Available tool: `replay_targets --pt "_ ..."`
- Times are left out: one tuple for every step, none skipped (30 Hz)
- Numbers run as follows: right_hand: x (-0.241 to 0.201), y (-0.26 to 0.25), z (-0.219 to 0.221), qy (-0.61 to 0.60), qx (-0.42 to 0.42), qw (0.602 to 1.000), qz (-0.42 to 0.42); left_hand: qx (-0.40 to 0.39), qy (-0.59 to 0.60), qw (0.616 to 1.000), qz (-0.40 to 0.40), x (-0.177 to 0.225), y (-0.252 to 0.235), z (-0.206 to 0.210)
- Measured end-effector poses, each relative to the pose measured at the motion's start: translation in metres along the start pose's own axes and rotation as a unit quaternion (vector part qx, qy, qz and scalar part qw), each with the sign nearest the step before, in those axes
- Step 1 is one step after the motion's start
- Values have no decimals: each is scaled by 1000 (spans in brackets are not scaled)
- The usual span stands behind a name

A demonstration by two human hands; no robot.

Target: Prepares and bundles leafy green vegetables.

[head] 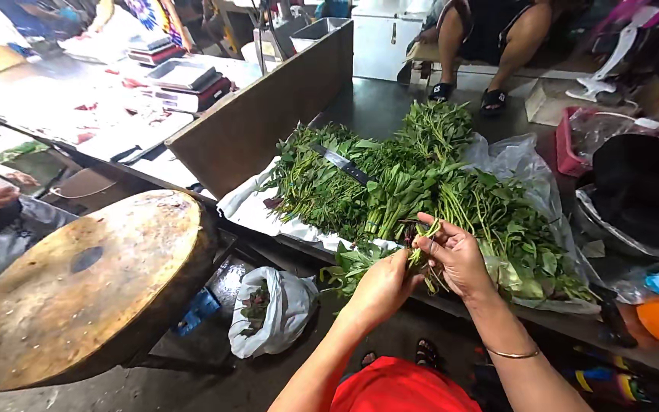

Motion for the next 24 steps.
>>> replay_targets --pt "0 0 -1 3 -3 1000 3 -2 -12 1000 2 1 0 2" --pt "-1 1 -1 10 -15 1000 5 -10 -21 1000 4 2 0 4" --pt "-3 0 -4 23 -36 999 1 -15 -26 999 12 4 0 5" --pt "-8 -1 -8 44 -63 997 -11 -18 -28 999 23 7 0 5" --pt "-16 -3 -14 69 -91 993 -27 -24 -32 999 33 9 0 5" --pt "-24 -7 -23 96 -115 988 -38 -33 -38 998 40 11 1 5" --pt "-30 -11 -33 119 -136 983 -42 -48 -43 997 44 12 1 5" --pt "-34 -14 -39 145 -158 976 -33 -60 -52 996 51 14 1 7" --pt "-36 -15 -39 174 -184 967 -20 -69 -59 994 60 16 1 9" --pt "-37 -15 -34 205 -213 955 -9 -77 -67 992 70 19 0 12" --pt "-34 -13 -25 230 -241 943 0 -80 -74 990 85 21 -1 15" --pt "-29 -10 -17 242 -261 934 8 -79 -83 988 102 23 -1 18" --pt "-22 -8 -13 239 -272 932 8 -75 -92 986 116 25 -1 21" --pt "-16 -7 -13 216 -271 938 4 -69 -97 985 126 26 0 23" --pt "-10 -7 -15 169 -262 950 2 -62 -100 984 133 25 0 25" --pt "-3 -5 -18 107 -246 963 4 -58 -102 984 135 25 0 26" --pt "7 -1 -21 44 -236 971 3 -54 -104 983 138 25 0 27" --pt "17 4 -20 -14 -232 973 3 -50 -107 983 142 25 0 29" --pt "27 11 -19 -58 -231 971 10 -48 -108 982 146 26 0 30" --pt "34 18 -15 -88 -227 970 20 -46 -107 982 149 26 0 32" --pt "39 26 -13 -102 -211 972 34 -45 -105 982 150 25 0 32" --pt "44 32 -12 -103 -190 975 50 -49 -104 983 144 24 0 33" --pt "46 36 -12 -89 -171 979 62 -61 -103 985 127 23 0 33" --pt "45 39 -13 -60 -150 984 74 -77 -102 986 104 20 -1 33"
Point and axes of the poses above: each hand's wrist, its own y-axis away from the middle knuckle, its own z-axis out of the palm, x = y × z, the point moved 9 cm from there along -y, towards the middle knuckle, and after that the axes turned 2 degrees about -z, right-handed, at the moved point
